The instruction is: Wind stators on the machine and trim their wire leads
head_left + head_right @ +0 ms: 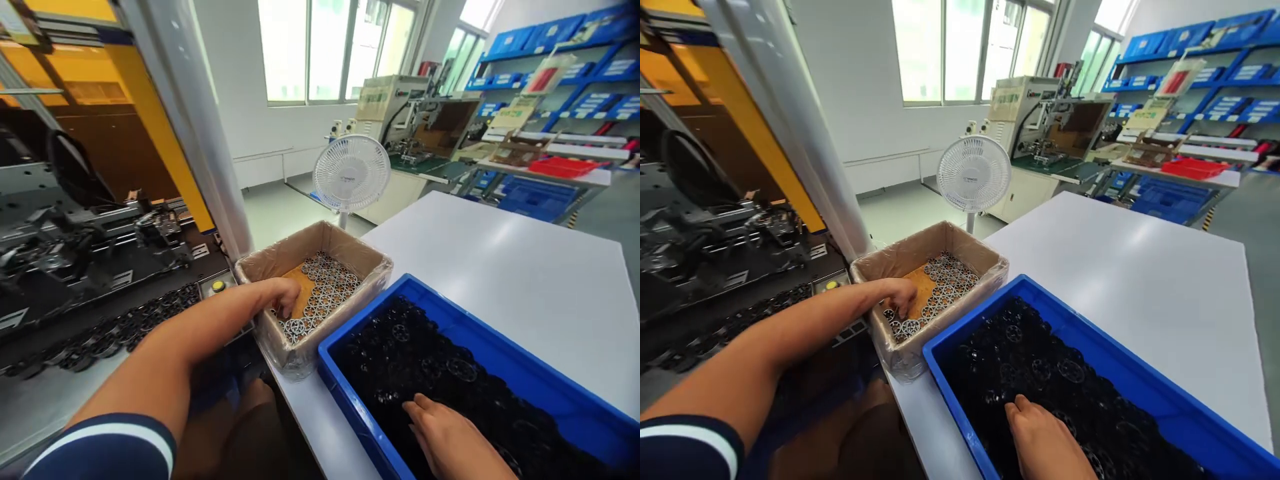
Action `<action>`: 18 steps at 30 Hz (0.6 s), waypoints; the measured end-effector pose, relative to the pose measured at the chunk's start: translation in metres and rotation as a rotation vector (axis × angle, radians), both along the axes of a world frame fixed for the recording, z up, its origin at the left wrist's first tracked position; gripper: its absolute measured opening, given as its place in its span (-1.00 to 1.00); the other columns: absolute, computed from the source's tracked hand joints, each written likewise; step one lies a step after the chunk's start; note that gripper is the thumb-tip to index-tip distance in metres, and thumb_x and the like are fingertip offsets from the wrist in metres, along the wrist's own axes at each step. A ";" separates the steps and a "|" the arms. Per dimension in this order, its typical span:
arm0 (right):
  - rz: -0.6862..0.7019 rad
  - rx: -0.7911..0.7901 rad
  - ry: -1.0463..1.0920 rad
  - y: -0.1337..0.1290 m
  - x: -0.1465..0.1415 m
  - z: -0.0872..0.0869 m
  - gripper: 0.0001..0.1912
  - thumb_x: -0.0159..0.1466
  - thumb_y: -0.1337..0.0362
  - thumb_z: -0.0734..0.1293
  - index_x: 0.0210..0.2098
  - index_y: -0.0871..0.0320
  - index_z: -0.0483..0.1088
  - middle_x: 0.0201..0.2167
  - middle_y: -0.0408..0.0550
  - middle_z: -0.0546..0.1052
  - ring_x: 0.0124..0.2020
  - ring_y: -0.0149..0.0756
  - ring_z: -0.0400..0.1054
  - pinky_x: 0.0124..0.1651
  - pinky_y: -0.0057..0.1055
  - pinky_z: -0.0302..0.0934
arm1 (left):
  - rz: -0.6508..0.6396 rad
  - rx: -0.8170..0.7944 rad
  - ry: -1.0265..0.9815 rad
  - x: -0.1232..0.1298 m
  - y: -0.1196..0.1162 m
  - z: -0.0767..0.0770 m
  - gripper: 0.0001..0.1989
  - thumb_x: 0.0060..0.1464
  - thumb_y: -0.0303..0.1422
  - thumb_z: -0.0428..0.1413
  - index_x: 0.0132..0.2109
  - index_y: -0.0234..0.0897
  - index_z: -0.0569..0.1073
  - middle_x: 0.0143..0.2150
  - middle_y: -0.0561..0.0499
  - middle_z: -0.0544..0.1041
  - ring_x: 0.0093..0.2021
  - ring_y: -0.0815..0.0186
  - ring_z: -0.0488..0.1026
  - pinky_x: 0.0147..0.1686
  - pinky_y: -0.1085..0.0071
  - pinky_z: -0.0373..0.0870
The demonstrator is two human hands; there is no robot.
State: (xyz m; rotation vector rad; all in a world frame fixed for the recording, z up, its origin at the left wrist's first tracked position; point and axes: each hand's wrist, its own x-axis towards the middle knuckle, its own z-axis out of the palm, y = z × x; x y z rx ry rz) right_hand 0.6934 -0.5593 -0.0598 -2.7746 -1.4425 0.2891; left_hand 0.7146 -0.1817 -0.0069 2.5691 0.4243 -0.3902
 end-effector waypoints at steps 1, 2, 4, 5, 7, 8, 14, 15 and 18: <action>0.006 0.023 0.013 0.001 0.000 0.002 -0.57 0.25 0.55 0.16 -0.16 0.16 0.62 -0.13 0.15 0.65 -0.21 -0.08 0.61 -0.13 -0.28 0.54 | 0.006 -0.042 -0.006 -0.003 0.000 0.009 -0.61 0.25 -0.22 0.15 0.15 -0.28 0.41 0.12 -0.14 0.48 0.01 0.14 0.51 -0.05 0.09 0.53; 0.015 0.051 0.029 0.002 -0.001 0.004 -0.57 0.28 0.54 0.14 -0.14 0.17 0.61 -0.14 0.15 0.64 -0.22 -0.10 0.61 -0.16 -0.31 0.54 | 0.030 -0.086 -0.036 -0.007 0.000 0.018 -0.62 0.25 -0.22 0.15 0.14 -0.29 0.42 0.11 -0.14 0.49 0.00 0.15 0.51 -0.05 0.10 0.53; 0.031 0.115 0.047 0.003 -0.001 0.007 -0.57 0.32 0.51 0.11 -0.11 0.21 0.59 -0.16 0.17 0.64 -0.23 -0.10 0.61 -0.17 -0.30 0.53 | 0.084 -0.179 -0.141 -0.021 0.002 0.035 -0.63 0.25 -0.23 0.15 0.13 -0.29 0.43 0.09 -0.13 0.50 -0.02 0.17 0.52 -0.07 0.11 0.53; 0.039 0.154 0.047 0.003 -0.001 0.008 -0.58 0.33 0.49 0.11 -0.10 0.23 0.58 -0.17 0.17 0.63 -0.22 -0.10 0.61 -0.14 -0.29 0.52 | 0.109 -0.225 -0.211 -0.032 0.002 0.042 -0.65 0.25 -0.23 0.15 0.12 -0.29 0.43 0.08 -0.12 0.50 -0.04 0.18 0.52 -0.08 0.12 0.54; 0.061 0.236 0.054 0.003 0.000 0.009 -0.63 0.33 0.46 0.12 -0.15 0.23 0.56 -0.19 0.17 0.62 -0.19 -0.10 0.59 -0.09 -0.26 0.50 | 0.164 -0.324 -0.378 -0.065 -0.002 0.051 -0.69 0.24 -0.26 0.16 0.06 -0.31 0.45 0.03 -0.10 0.52 -0.07 0.20 0.53 -0.10 0.14 0.54; 0.073 0.273 0.068 0.003 0.001 0.010 -0.67 0.33 0.43 0.14 -0.18 0.22 0.55 -0.20 0.16 0.62 -0.19 -0.10 0.58 -0.07 -0.25 0.49 | 0.191 -0.376 -0.468 -0.086 -0.007 0.053 -0.71 0.21 -0.27 0.20 0.02 -0.32 0.46 0.00 -0.09 0.53 -0.09 0.22 0.53 -0.11 0.17 0.54; -0.016 0.421 0.164 0.015 -0.008 0.035 -0.90 0.27 0.28 0.28 -0.38 0.13 0.38 -0.12 0.13 0.61 -0.23 -0.12 0.54 -0.16 -0.23 0.47 | 0.285 -0.714 -0.860 -0.236 -0.075 0.033 -0.48 -0.16 -0.29 0.44 -0.05 -0.29 0.47 -0.13 -0.06 0.55 -0.24 0.32 0.52 -0.22 0.38 0.52; -0.024 0.450 0.168 0.019 -0.014 0.045 -0.90 0.27 0.26 0.29 -0.39 0.12 0.36 -0.15 0.11 0.61 -0.23 -0.13 0.54 -0.16 -0.24 0.46 | 0.290 -0.756 -0.895 -0.255 -0.086 0.029 -0.50 -0.17 -0.28 0.44 -0.07 -0.28 0.50 -0.12 -0.06 0.54 -0.25 0.33 0.51 -0.24 0.40 0.52; 0.041 0.606 0.151 0.032 -0.038 0.074 -0.87 0.27 0.25 0.33 -0.40 0.13 0.38 -0.15 0.08 0.59 -0.18 -0.17 0.50 -0.10 -0.26 0.44 | 0.315 -0.868 -0.969 -0.286 -0.109 0.023 -0.61 -0.17 -0.36 0.44 -0.14 -0.24 0.58 -0.09 -0.04 0.50 -0.27 0.38 0.51 -0.29 0.47 0.52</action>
